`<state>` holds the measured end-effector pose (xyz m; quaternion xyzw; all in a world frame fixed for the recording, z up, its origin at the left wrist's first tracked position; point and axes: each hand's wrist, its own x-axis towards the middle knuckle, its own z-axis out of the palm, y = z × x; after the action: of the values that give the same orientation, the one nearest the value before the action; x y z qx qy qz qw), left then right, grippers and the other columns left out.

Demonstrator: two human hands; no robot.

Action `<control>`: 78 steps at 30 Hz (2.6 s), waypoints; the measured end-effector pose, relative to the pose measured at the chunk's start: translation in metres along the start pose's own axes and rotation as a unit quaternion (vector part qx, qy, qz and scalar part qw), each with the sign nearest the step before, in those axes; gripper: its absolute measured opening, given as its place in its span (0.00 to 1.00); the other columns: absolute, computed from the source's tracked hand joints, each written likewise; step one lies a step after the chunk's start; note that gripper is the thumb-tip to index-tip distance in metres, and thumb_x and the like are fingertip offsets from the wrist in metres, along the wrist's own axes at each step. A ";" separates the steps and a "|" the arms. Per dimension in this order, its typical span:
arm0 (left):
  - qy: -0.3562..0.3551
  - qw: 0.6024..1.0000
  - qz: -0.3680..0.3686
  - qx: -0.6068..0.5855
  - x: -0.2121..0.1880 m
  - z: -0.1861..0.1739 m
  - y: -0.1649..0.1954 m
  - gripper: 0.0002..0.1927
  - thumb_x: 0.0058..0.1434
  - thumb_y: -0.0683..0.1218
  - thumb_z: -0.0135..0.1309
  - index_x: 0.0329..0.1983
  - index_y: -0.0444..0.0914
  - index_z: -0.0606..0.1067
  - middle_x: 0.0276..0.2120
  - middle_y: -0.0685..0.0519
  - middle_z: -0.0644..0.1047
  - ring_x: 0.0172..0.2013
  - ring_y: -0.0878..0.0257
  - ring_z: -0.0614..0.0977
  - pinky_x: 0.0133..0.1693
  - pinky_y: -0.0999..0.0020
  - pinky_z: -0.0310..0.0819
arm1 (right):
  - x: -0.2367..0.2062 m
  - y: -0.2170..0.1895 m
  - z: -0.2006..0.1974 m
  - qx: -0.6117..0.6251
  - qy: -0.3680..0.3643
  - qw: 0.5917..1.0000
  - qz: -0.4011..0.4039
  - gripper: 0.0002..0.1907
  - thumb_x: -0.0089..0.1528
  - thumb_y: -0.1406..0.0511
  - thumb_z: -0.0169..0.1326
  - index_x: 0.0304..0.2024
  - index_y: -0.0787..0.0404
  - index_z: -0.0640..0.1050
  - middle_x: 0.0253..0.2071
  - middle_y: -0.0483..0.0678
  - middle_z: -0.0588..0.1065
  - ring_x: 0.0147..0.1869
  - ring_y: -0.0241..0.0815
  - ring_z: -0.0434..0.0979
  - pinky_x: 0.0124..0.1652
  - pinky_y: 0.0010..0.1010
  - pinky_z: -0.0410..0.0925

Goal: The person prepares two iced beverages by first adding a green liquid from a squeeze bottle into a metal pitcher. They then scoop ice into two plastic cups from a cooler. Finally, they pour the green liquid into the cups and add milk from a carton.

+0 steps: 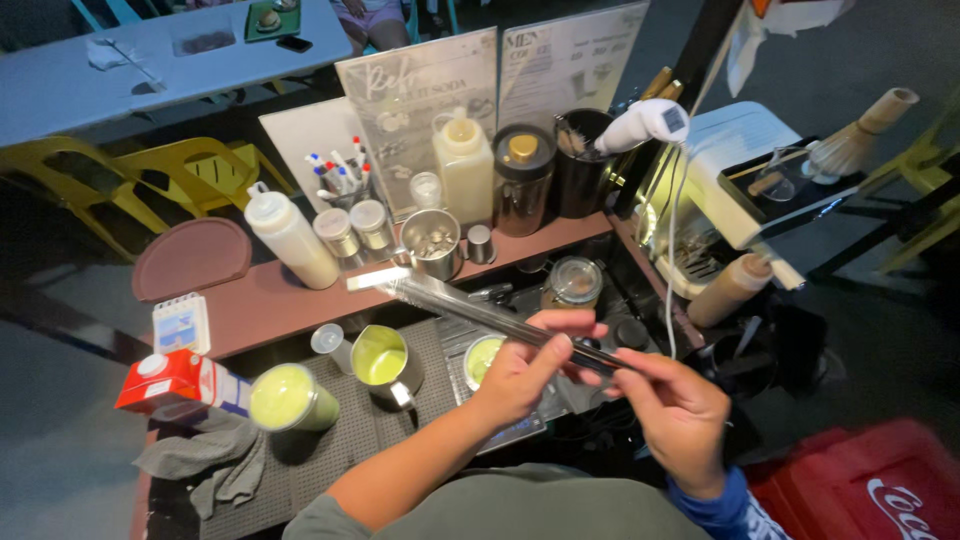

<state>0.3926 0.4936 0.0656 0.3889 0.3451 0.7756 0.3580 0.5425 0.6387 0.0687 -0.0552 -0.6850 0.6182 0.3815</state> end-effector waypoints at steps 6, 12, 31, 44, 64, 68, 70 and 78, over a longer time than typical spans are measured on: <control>0.038 0.995 -0.070 0.054 0.053 0.012 -0.035 0.19 0.76 0.51 0.45 0.55 0.30 0.75 0.45 0.44 0.82 0.39 0.63 0.84 0.42 0.69 0.78 | 0.031 0.015 -0.065 -0.007 -0.008 1.000 -0.001 0.12 0.66 0.76 0.54 0.52 0.72 0.77 0.43 0.56 0.81 0.44 0.41 0.84 0.46 0.29 0.78; 0.089 0.982 -0.059 0.154 0.094 0.013 -0.052 0.17 0.74 0.49 0.45 0.49 0.31 0.76 0.33 0.55 0.76 0.31 0.68 0.82 0.32 0.75 0.73 | 0.089 -0.018 -0.221 -0.278 0.193 0.914 -0.224 0.07 0.79 0.71 0.46 0.57 0.70 0.71 0.48 0.59 0.76 0.46 0.46 0.83 0.45 0.34 0.78; 0.455 0.864 -0.017 0.215 -0.004 0.005 -0.038 0.16 0.73 0.49 0.39 0.52 0.34 0.73 0.19 0.60 0.61 0.17 0.73 0.60 0.19 0.76 0.52 | 0.477 0.126 -0.082 -0.557 0.005 0.820 -0.131 0.09 0.66 0.67 0.55 0.46 0.66 0.79 0.39 0.63 0.78 0.43 0.62 0.79 0.43 0.46 0.72; 0.515 0.834 -0.013 0.199 -0.056 -0.022 -0.020 0.13 0.71 0.47 0.42 0.49 0.34 0.71 0.24 0.57 0.68 0.18 0.73 0.63 0.19 0.78 0.55 | 0.490 0.132 -0.081 -0.547 -0.019 0.836 -0.023 0.10 0.71 0.66 0.51 0.49 0.68 0.76 0.40 0.58 0.77 0.42 0.52 0.80 0.39 0.40 0.72; 0.160 0.957 -0.088 0.226 -0.086 -0.076 -0.005 0.15 0.78 0.51 0.42 0.50 0.36 0.75 0.26 0.59 0.70 0.26 0.75 0.68 0.29 0.78 0.62 | 0.069 0.069 0.061 0.083 -0.322 0.908 0.255 0.25 0.63 0.68 0.51 0.64 0.61 0.70 0.44 0.46 0.80 0.31 0.30 0.73 0.32 0.22 0.70; 0.169 0.960 -0.128 0.184 -0.123 -0.078 -0.003 0.15 0.76 0.51 0.42 0.48 0.36 0.74 0.28 0.58 0.74 0.27 0.72 0.73 0.30 0.76 0.67 | 0.030 0.095 0.095 0.076 -0.381 0.901 0.193 0.13 0.70 0.68 0.54 0.53 0.72 0.78 0.38 0.50 0.78 0.37 0.33 0.76 0.36 0.26 0.71; 0.217 0.952 -0.085 0.197 -0.146 -0.079 0.002 0.15 0.76 0.50 0.42 0.51 0.36 0.74 0.33 0.59 0.76 0.32 0.72 0.76 0.34 0.75 0.70 | 0.020 0.105 0.108 0.079 -0.387 0.903 0.171 0.11 0.72 0.67 0.53 0.51 0.71 0.78 0.34 0.50 0.77 0.36 0.33 0.75 0.37 0.26 0.71; 0.534 0.737 -0.108 0.400 -0.297 -0.087 0.012 0.17 0.72 0.47 0.45 0.58 0.36 0.76 0.22 0.52 0.67 0.25 0.68 0.68 0.29 0.69 0.65 | -0.056 0.157 0.173 0.060 -0.454 0.798 0.392 0.17 0.69 0.63 0.44 0.58 0.63 0.68 0.31 0.50 0.78 0.20 0.34 0.72 0.21 0.25 0.65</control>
<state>0.4459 0.2207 -0.0700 -0.0220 0.7974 0.6030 0.0075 0.4169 0.5051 -0.0868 -0.0091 -0.6608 0.7090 -0.2461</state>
